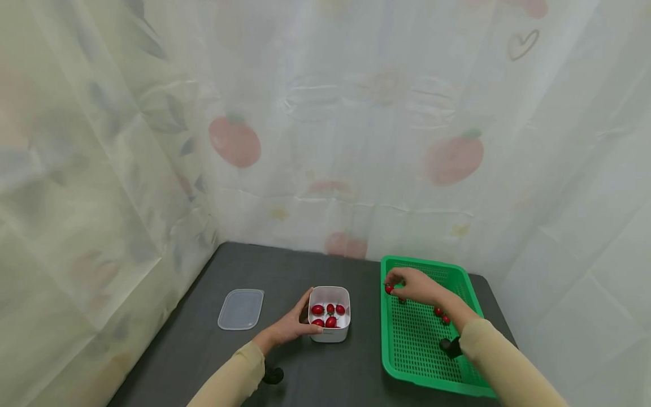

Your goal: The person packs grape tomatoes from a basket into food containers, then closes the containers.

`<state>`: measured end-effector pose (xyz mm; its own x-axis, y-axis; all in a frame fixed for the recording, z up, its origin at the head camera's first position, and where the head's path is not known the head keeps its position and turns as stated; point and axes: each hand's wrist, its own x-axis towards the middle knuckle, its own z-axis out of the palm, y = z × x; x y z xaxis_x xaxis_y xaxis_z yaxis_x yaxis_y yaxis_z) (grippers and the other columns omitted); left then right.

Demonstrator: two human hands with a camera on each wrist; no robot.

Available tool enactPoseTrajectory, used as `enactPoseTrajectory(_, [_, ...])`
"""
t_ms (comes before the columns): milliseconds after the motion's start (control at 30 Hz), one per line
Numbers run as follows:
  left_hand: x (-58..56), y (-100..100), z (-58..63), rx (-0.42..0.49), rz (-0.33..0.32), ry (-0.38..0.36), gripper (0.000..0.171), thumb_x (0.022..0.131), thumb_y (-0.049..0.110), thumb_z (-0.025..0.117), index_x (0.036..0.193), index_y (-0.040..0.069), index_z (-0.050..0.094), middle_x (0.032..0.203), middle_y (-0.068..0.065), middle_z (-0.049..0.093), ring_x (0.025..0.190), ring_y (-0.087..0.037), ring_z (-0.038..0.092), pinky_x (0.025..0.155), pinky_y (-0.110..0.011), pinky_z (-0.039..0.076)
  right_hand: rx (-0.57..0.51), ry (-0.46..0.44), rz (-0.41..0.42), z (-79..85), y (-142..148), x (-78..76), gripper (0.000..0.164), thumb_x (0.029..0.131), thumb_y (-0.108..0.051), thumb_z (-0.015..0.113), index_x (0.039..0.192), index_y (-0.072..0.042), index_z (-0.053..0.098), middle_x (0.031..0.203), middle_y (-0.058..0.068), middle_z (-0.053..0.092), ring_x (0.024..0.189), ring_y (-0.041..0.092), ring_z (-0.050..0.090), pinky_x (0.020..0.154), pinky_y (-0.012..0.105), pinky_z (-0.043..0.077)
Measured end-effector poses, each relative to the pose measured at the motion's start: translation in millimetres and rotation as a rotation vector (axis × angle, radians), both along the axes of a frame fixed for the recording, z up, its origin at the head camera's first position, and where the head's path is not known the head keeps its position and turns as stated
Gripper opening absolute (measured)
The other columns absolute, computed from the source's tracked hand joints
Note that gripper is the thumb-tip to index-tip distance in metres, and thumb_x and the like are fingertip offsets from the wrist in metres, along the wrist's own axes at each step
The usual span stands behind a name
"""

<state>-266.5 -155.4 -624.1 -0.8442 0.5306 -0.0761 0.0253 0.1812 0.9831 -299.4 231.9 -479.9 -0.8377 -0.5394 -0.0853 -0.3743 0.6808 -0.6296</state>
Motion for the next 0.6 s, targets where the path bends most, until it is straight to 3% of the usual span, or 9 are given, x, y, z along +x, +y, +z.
enactPoseTrajectory(100, [-0.9,0,-1.6,0.003,-0.001,0.003,0.110,0.093,0.020,0.077,0.165,0.017,-0.006,0.168,-0.017,0.010,0.147,-0.043,0.025,0.112,-0.054,0.036,-0.015,-0.029,-0.002,0.5,-15,-4.1,0.019,0.099,-0.012,0.069,0.117,-0.019,0.067,0.116,0.000,0.066,0.090,0.022,0.063,0.061,0.038,0.054])
enactPoseTrajectory(167, [-1.6,0,-2.6,0.001,0.001,0.002,0.109,0.094,0.019,0.077,0.165,0.018,-0.005,0.168,-0.016,0.011,0.147,-0.042,0.025,0.113,-0.054,0.035,-0.010,-0.026,0.004,0.9,-25,-6.6,0.019,0.099,-0.014,0.069,0.116,-0.021,0.067,0.115,-0.002,0.066,0.092,0.019,0.062,0.059,0.038,0.054])
enactPoseTrajectory(400, [-2.5,0,-3.9,-0.005,-0.004,0.014,0.109,0.093,0.021,0.078,0.165,0.020,-0.005,0.167,-0.015,0.013,0.146,-0.041,0.027,0.113,-0.053,0.036,-0.003,0.042,0.068,0.2,-59,-16.7,0.021,0.097,-0.014,0.072,0.117,-0.017,0.069,0.113,-0.007,0.068,0.112,0.020,0.064,0.088,0.039,0.053])
enactPoseTrajectory(600, [-2.8,0,-6.1,-0.002,0.005,0.004,0.107,0.094,0.016,0.076,0.165,0.021,-0.005,0.167,-0.011,0.015,0.146,-0.037,0.030,0.112,-0.050,0.038,0.025,0.068,0.118,-4.4,-86,-24.5,0.019,0.097,-0.016,0.073,0.115,-0.019,0.070,0.110,-0.011,0.069,0.107,0.013,0.065,0.087,0.035,0.054])
